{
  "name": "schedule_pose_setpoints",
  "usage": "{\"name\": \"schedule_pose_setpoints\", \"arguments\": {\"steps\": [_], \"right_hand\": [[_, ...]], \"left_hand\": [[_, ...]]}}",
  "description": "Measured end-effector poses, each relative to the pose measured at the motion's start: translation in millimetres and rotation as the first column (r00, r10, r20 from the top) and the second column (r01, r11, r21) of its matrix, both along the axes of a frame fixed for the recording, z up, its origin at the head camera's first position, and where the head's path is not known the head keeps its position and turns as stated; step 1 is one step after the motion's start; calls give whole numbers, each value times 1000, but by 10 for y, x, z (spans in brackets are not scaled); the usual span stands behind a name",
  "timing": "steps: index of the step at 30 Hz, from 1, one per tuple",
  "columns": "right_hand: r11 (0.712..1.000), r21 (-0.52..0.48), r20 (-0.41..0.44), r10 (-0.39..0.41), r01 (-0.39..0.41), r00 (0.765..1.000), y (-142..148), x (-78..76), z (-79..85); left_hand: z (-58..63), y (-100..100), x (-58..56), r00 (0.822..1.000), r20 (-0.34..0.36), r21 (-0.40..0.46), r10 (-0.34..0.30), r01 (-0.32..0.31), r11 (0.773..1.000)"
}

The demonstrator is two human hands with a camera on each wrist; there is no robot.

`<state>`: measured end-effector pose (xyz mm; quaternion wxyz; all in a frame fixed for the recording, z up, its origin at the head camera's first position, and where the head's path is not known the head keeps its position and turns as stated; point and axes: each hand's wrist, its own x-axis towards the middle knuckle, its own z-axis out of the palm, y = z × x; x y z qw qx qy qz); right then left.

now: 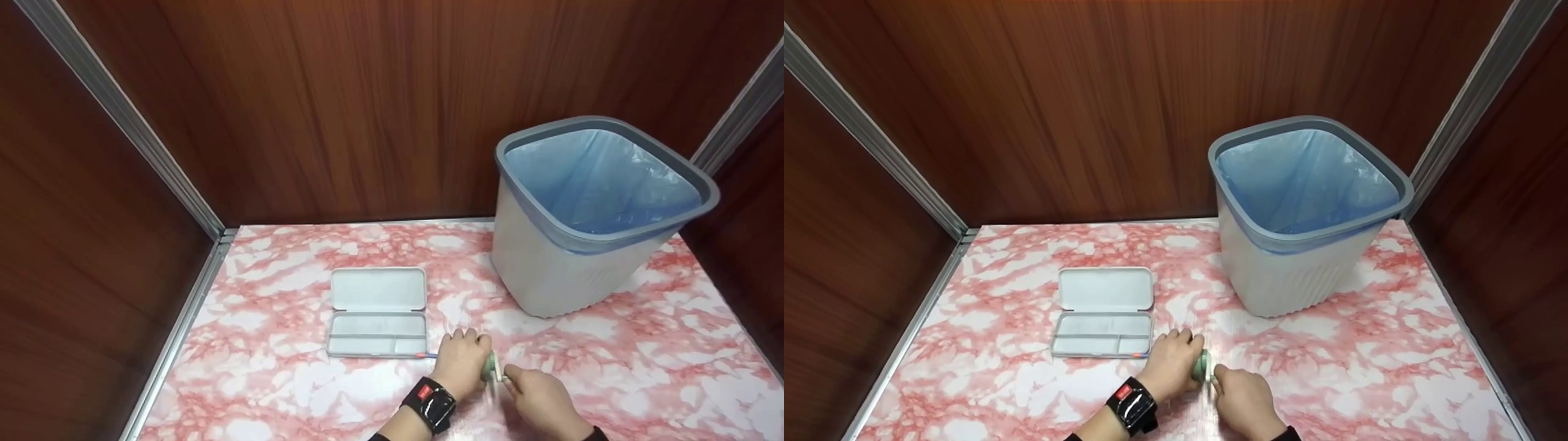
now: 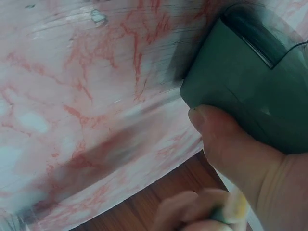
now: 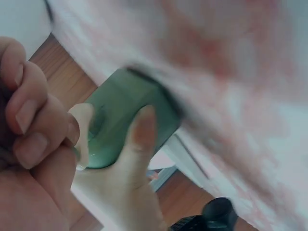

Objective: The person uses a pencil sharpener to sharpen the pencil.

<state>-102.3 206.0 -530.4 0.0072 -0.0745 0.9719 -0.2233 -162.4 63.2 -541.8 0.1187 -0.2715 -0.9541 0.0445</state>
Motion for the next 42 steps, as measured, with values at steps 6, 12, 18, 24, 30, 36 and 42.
{"name": "schedule_pose_setpoints", "arguments": {"steps": [6,12,18,24,30,36,42], "right_hand": [[1000,-5,-30,-20,20,999,22,-32,68],[999,-37,-35,-25,24,999,48,-168,134],[999,-31,-26,-19,18,999,55,-361,181],[1000,-10,13,-5,5,1000,58,-510,166],[1000,5,8,-2,2,1000,50,-649,65],[1000,16,78,-20,19,997,59,-719,-94],[999,33,108,-19,16,994,62,-714,-191]], "left_hand": [[13,13,13,999,44,2,-7,7,1000],[6,19,13,999,33,7,-11,10,1000],[3,17,5,999,30,7,-17,17,1000],[-7,-6,-3,1000,-3,13,-19,20,1000],[-18,-20,-16,999,-35,24,-19,20,1000],[-12,1,-4,1000,-7,-2,-10,10,1000],[-11,0,-5,1000,-5,-9,-4,4,1000]]}}
